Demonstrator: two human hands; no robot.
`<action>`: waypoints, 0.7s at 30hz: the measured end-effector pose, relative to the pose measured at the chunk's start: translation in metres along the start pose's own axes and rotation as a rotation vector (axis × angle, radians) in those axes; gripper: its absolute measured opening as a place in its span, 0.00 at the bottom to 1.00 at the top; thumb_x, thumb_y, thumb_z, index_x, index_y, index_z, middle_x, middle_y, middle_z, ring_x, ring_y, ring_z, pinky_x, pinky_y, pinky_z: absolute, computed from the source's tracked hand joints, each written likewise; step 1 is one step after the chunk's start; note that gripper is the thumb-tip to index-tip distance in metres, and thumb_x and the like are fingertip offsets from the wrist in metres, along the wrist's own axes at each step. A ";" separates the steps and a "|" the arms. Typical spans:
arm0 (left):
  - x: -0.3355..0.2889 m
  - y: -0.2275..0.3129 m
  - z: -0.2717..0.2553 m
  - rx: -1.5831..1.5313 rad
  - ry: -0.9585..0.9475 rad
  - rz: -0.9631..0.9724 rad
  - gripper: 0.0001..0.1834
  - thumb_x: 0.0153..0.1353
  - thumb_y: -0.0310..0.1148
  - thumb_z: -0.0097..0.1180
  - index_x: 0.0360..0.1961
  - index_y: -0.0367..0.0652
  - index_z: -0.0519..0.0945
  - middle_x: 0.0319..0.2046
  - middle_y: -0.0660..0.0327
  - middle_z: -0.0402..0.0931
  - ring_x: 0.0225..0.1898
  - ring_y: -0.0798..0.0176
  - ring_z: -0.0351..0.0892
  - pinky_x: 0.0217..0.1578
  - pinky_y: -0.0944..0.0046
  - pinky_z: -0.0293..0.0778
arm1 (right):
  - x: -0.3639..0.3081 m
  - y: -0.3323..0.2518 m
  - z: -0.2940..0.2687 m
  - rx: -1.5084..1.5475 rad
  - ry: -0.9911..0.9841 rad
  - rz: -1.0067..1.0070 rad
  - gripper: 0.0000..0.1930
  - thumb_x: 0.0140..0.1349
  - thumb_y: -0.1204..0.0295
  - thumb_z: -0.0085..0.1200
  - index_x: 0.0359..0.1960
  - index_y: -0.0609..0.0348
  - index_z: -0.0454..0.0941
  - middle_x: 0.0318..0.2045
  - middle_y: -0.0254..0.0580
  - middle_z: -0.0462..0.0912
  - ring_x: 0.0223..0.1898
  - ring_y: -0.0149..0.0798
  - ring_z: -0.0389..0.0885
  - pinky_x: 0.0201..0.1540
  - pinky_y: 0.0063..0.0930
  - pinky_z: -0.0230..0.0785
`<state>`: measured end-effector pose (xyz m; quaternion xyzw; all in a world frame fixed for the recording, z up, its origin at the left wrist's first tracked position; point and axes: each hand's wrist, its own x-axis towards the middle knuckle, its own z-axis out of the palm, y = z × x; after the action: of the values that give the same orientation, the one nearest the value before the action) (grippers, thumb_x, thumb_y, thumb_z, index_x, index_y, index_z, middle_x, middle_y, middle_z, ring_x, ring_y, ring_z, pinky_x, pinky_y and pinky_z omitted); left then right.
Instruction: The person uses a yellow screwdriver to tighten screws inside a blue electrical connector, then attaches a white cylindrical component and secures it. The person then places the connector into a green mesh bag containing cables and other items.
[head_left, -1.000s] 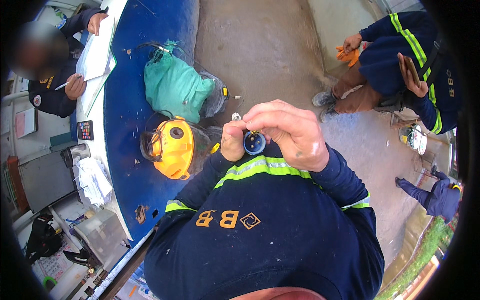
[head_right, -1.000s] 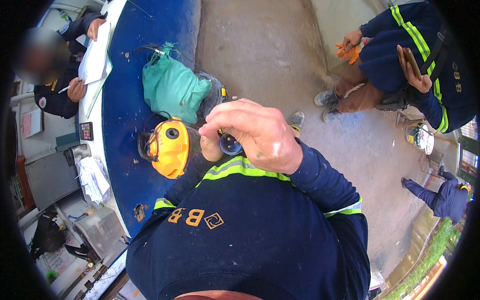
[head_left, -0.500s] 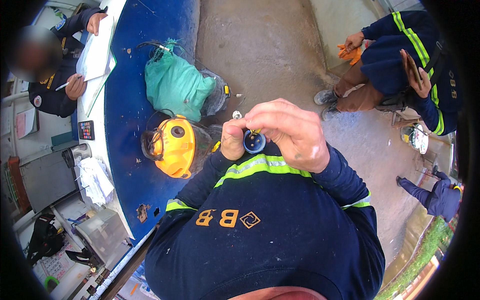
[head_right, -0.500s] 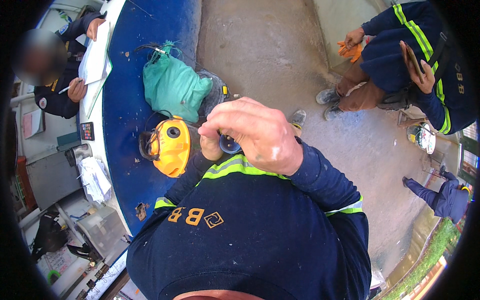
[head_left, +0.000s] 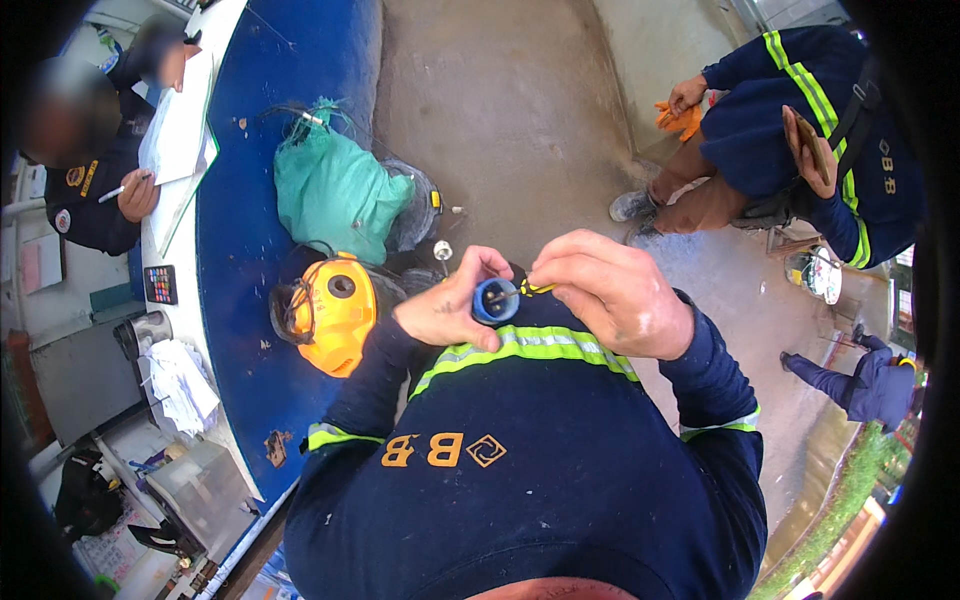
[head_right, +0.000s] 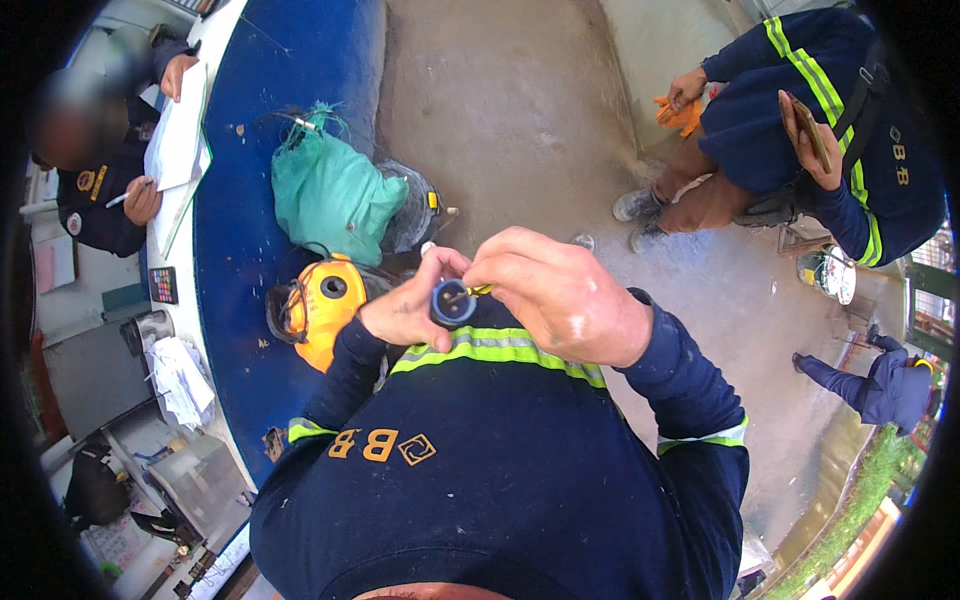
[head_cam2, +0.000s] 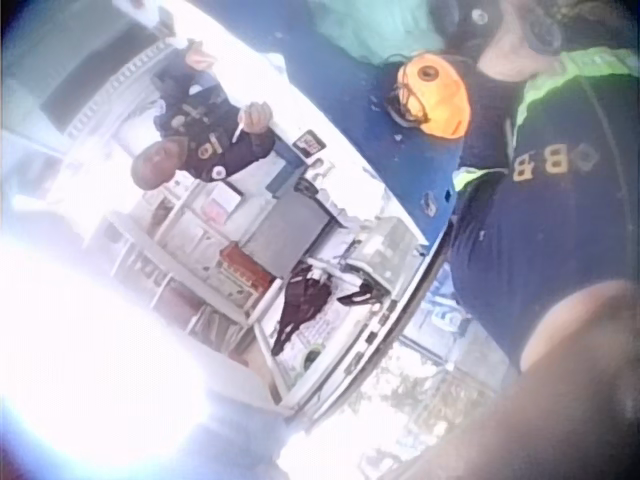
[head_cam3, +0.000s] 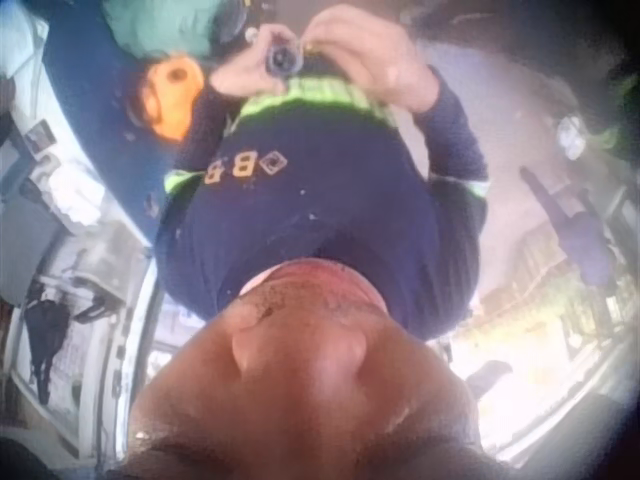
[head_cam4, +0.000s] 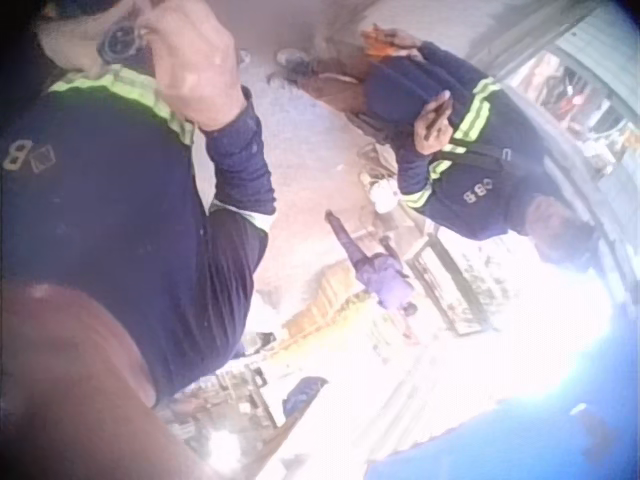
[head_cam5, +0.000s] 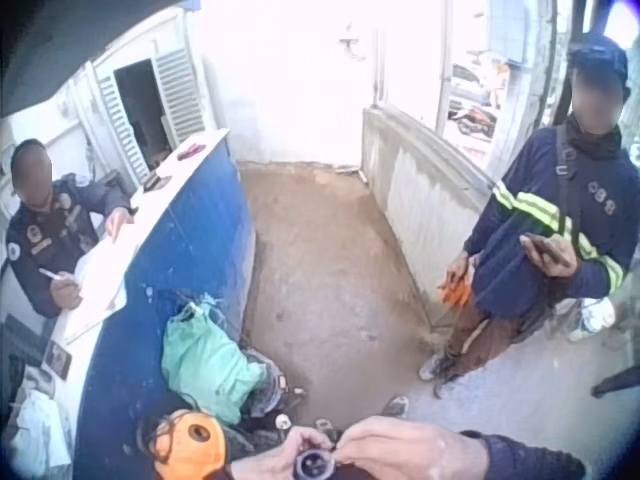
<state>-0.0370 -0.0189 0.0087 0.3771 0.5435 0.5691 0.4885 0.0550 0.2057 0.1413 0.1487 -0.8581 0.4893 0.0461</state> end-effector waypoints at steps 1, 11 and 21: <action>-0.003 0.006 -0.003 -0.079 -0.010 -0.032 0.48 0.42 0.50 0.77 0.55 0.43 0.59 0.47 0.59 0.63 0.51 0.64 0.67 0.53 0.63 0.65 | -0.002 -0.002 0.000 -0.008 -0.019 0.005 0.14 0.51 0.88 0.56 0.40 0.64 0.78 0.39 0.48 0.79 0.39 0.48 0.81 0.39 0.32 0.74; 0.008 0.015 0.006 0.443 0.183 0.231 0.38 0.39 0.55 0.74 0.45 0.40 0.76 0.33 0.55 0.78 0.35 0.50 0.80 0.38 0.59 0.75 | -0.015 -0.015 0.006 -0.122 -0.092 0.082 0.18 0.53 0.88 0.49 0.47 0.67 0.75 0.42 0.54 0.78 0.39 0.54 0.80 0.41 0.35 0.75; 0.022 0.029 0.007 0.913 0.143 0.290 0.32 0.39 0.49 0.73 0.43 0.45 0.76 0.32 0.59 0.76 0.35 0.52 0.79 0.33 0.58 0.75 | -0.027 -0.007 -0.007 0.839 -0.400 1.087 0.21 0.68 0.77 0.42 0.62 0.70 0.64 0.32 0.41 0.75 0.20 0.28 0.75 0.20 0.19 0.64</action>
<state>-0.0396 0.0057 0.0356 0.5848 0.7117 0.3590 0.1500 0.0827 0.2141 0.1446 -0.2081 -0.5424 0.6951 -0.4235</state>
